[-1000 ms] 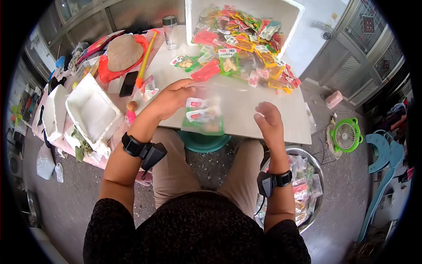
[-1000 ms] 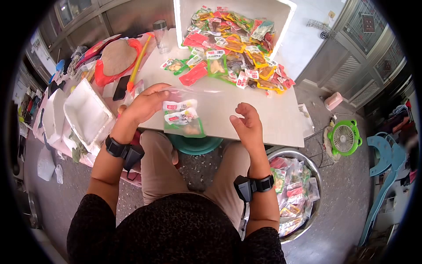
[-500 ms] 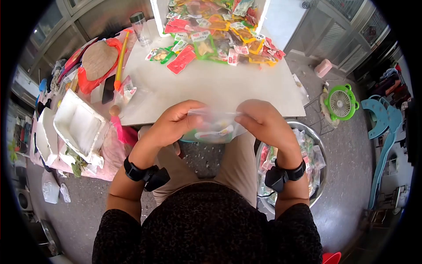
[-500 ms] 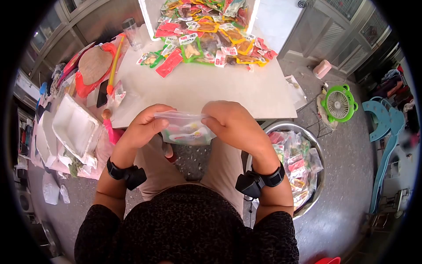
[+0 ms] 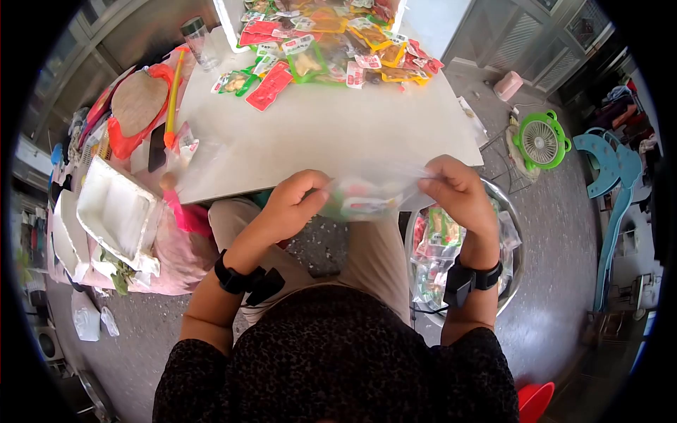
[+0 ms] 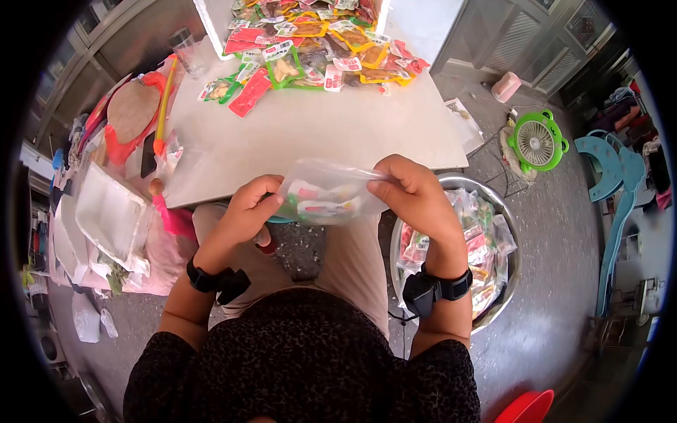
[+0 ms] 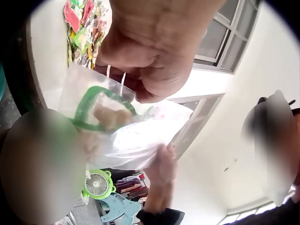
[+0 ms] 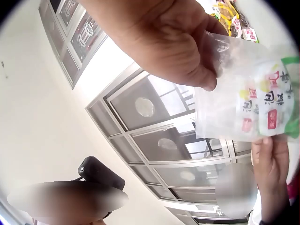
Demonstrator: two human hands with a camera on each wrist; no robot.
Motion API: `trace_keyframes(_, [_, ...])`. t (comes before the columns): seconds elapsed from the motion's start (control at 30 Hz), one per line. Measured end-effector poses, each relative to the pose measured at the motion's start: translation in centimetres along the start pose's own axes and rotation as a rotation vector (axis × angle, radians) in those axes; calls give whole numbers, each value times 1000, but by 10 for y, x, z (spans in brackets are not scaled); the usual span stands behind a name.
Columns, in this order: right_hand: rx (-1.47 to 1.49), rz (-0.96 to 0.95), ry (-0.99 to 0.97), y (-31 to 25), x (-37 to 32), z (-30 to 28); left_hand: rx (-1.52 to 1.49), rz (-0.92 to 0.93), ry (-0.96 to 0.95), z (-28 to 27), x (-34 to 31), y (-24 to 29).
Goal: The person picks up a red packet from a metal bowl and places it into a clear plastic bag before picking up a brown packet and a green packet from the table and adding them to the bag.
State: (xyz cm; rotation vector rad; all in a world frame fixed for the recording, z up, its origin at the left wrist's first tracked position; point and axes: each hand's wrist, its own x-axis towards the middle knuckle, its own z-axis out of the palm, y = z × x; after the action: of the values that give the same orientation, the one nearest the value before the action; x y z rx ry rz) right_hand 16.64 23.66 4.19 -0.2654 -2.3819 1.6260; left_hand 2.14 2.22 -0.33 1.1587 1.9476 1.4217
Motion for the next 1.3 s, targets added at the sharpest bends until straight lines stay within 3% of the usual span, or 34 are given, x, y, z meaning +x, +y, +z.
trace_keyframes(0.07, [58,37,-8,22,-14,-7,215,388,5,-8,4,21])
trace_keyframes(0.17, [110,54,-38,41,-31,-4,437,313,-122,-12,11,40])
trace_keyframes(0.27, [150,12,-17,43,-40,-5,324,250,-223,-9,11,38])
trace_keyframes(0.37, [245,36,-35,44,-49,-12,190,30,-222,1,12,30])
trace_keyframes(0.43, [172,31,-52,46,-54,-21,121,35,-267,9,13,15])
trace_keyframes(0.5, [131,97,-53,40,-61,-29,48,60,-281,18,13,8])
trace_keyframes(0.63, [19,112,26,42,-76,-59,35,9,-136,26,14,-18])
trace_keyframes(0.7, [-79,250,104,61,-91,-77,-1,-11,-119,24,11,-33])
trace_keyframes(0.77, [-200,390,136,83,-109,-98,98,-147,-170,18,6,-42])
trace_keyframes(0.9, [-404,576,271,137,-154,-123,205,-311,-217,6,-14,-108])
trace_keyframes(1.07, [-202,794,374,197,-219,-133,294,-357,-227,-5,-58,-174])
trace_keyframes(1.27, [-72,1050,545,260,-292,-126,351,-344,-249,2,-61,-179])
trace_keyframes(1.3, [-135,1018,593,271,-305,-125,364,-356,-253,3,-61,-179])
